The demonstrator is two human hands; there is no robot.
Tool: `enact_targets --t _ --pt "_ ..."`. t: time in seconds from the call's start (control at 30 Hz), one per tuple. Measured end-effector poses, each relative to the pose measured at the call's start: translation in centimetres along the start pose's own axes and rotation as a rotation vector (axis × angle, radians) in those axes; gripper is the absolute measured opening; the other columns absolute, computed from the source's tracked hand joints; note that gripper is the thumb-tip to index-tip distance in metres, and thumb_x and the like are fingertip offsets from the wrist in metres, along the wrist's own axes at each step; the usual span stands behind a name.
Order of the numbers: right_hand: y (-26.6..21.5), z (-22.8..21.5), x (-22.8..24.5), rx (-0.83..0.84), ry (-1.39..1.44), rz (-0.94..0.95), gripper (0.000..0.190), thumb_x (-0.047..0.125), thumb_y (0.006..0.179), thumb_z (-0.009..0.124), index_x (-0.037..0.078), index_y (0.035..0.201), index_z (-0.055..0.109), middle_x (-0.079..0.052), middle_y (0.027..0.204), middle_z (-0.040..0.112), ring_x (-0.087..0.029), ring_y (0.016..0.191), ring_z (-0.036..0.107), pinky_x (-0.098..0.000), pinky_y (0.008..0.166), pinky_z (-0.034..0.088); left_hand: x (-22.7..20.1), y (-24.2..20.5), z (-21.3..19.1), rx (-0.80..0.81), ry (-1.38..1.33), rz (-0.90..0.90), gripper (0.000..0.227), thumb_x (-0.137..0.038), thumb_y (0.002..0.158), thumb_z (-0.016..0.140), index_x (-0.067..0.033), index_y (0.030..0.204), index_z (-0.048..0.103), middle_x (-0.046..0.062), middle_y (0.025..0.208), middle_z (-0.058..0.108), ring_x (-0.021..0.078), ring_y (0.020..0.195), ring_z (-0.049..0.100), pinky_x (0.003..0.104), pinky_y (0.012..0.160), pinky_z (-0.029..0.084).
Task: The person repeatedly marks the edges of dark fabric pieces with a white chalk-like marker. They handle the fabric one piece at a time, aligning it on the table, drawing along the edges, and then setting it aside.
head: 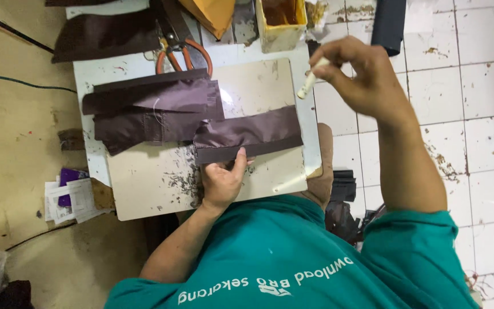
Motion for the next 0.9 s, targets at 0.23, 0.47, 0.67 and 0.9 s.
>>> enact_targets --t 0.23,0.47,0.67,0.9 --pt "-4.4 3.3 -4.8 -0.205 -0.069 0.225 0.01 0.005 0.106 0.069 0.006 0.116 0.071 -0.008 0.1 0.067 -0.018 0.087 0.055 -0.0302 0.075 0.047 0.4 0.4 0.0 -0.02 0.111 -0.062 0.025 -0.02 0.095 0.071 -0.0052 0.078 0.081 0.003 0.08 0.081 0.0109 0.07 0.08 0.025 0.065 0.067" --pt "-4.5 5.6 -5.9 -0.214 -0.185 0.174 0.012 0.011 0.105 0.069 0.006 0.116 0.069 -0.02 0.124 0.075 -0.024 0.1 0.061 -0.0351 0.076 0.049 0.5 0.8 0.0 -0.003 -0.03 -0.125 0.021 -0.015 0.097 0.07 -0.0037 0.083 0.08 0.008 0.08 0.081 0.0145 0.069 0.08 0.027 0.062 0.069" --pt "-4.9 5.9 -6.4 -0.196 -0.23 0.191 0.01 0.015 0.108 0.069 0.01 0.117 0.069 -0.013 0.096 0.068 -0.029 0.119 0.069 -0.0375 0.078 0.046 0.2 0.9 0.3 0.003 0.003 -0.201 0.029 -0.018 0.099 0.067 -0.003 0.077 0.079 0.008 0.076 0.08 0.012 0.064 0.078 0.024 0.062 0.067" --pt "-7.0 6.7 -6.7 -0.177 -0.374 0.102 0.009 0.018 0.109 0.071 0.01 0.113 0.07 -0.002 0.092 0.068 -0.026 0.087 0.055 -0.0415 0.081 0.044 -0.2 0.7 0.5 0.013 -0.101 -0.099 0.025 -0.011 0.099 0.066 0.0033 0.082 0.077 0.014 0.077 0.079 0.018 0.062 0.078 0.028 0.06 0.07"
Point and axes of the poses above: each hand's wrist, its own y-axis towards the middle knuckle, its own z-axis out of the palm, x = y × z, the point moved 5 cm from there along y, towards the middle knuckle
